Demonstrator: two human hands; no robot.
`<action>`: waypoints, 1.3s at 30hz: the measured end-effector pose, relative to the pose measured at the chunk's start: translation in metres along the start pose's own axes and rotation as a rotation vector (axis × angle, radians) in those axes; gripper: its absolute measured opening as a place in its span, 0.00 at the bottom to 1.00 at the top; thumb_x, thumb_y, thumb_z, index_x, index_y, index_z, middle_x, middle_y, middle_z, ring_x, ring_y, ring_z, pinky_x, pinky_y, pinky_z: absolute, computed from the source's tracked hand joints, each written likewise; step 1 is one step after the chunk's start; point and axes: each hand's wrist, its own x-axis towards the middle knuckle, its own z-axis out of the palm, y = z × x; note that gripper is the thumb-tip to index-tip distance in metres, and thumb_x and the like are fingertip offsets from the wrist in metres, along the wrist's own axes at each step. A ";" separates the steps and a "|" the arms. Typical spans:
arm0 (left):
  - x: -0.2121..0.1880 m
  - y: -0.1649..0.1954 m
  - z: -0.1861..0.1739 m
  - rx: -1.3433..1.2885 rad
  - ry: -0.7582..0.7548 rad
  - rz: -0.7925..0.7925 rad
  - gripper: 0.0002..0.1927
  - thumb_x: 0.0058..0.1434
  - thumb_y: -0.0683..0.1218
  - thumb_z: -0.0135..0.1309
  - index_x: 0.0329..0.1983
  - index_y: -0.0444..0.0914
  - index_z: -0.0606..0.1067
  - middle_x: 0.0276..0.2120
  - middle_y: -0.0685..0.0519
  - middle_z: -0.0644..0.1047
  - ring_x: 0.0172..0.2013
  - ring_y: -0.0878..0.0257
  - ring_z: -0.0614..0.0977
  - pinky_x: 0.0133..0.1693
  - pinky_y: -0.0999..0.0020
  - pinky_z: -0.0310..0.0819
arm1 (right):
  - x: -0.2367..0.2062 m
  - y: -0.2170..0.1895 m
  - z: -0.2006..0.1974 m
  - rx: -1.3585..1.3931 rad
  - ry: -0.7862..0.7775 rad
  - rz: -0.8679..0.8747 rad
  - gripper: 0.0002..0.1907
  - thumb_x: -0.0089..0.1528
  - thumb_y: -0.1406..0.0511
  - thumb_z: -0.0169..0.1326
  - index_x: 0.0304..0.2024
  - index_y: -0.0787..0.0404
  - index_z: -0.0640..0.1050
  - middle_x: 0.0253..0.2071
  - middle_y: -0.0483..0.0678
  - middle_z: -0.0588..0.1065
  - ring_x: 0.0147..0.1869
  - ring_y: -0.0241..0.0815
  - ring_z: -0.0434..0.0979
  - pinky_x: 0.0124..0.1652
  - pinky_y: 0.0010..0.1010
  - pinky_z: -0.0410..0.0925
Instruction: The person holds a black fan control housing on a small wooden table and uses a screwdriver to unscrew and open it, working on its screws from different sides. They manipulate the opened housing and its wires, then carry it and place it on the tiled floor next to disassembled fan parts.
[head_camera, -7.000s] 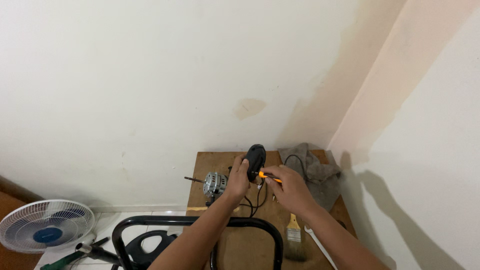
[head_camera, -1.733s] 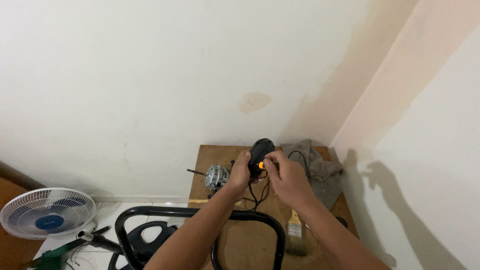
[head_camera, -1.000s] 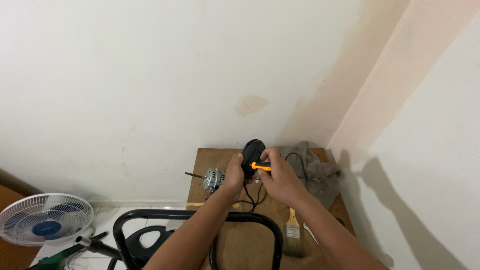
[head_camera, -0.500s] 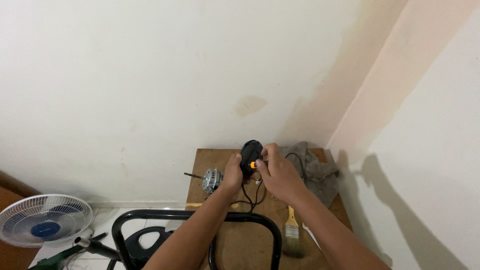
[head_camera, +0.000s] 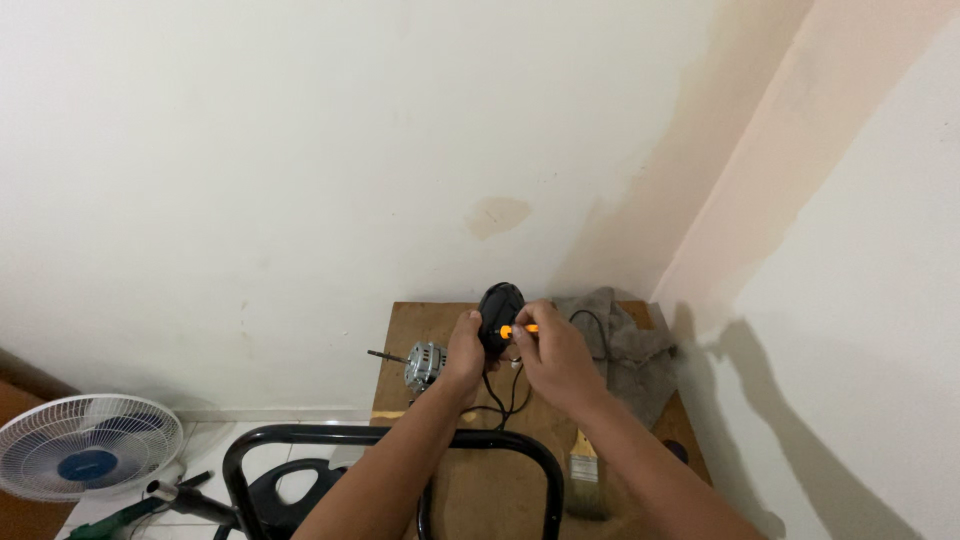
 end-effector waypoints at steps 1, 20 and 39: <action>-0.002 0.001 0.000 0.012 -0.001 -0.002 0.17 0.73 0.55 0.31 0.49 0.41 0.68 0.31 0.52 0.77 0.24 0.62 0.79 0.24 0.67 0.70 | -0.001 0.001 0.001 -0.082 -0.027 0.062 0.10 0.68 0.63 0.52 0.46 0.61 0.70 0.39 0.55 0.78 0.43 0.56 0.81 0.41 0.44 0.71; 0.005 -0.003 0.002 0.075 -0.016 -0.029 0.19 0.74 0.56 0.32 0.50 0.38 0.66 0.30 0.52 0.77 0.22 0.62 0.77 0.24 0.67 0.68 | 0.011 0.000 0.000 -0.095 -0.117 0.220 0.13 0.66 0.63 0.51 0.51 0.60 0.68 0.41 0.57 0.79 0.43 0.57 0.81 0.42 0.48 0.70; 0.007 0.000 0.003 0.098 0.041 -0.046 0.17 0.74 0.56 0.30 0.46 0.41 0.66 0.29 0.52 0.76 0.21 0.62 0.77 0.25 0.66 0.67 | 0.011 0.022 0.008 0.082 0.048 0.188 0.16 0.59 0.63 0.61 0.42 0.65 0.71 0.34 0.52 0.79 0.39 0.46 0.82 0.38 0.37 0.72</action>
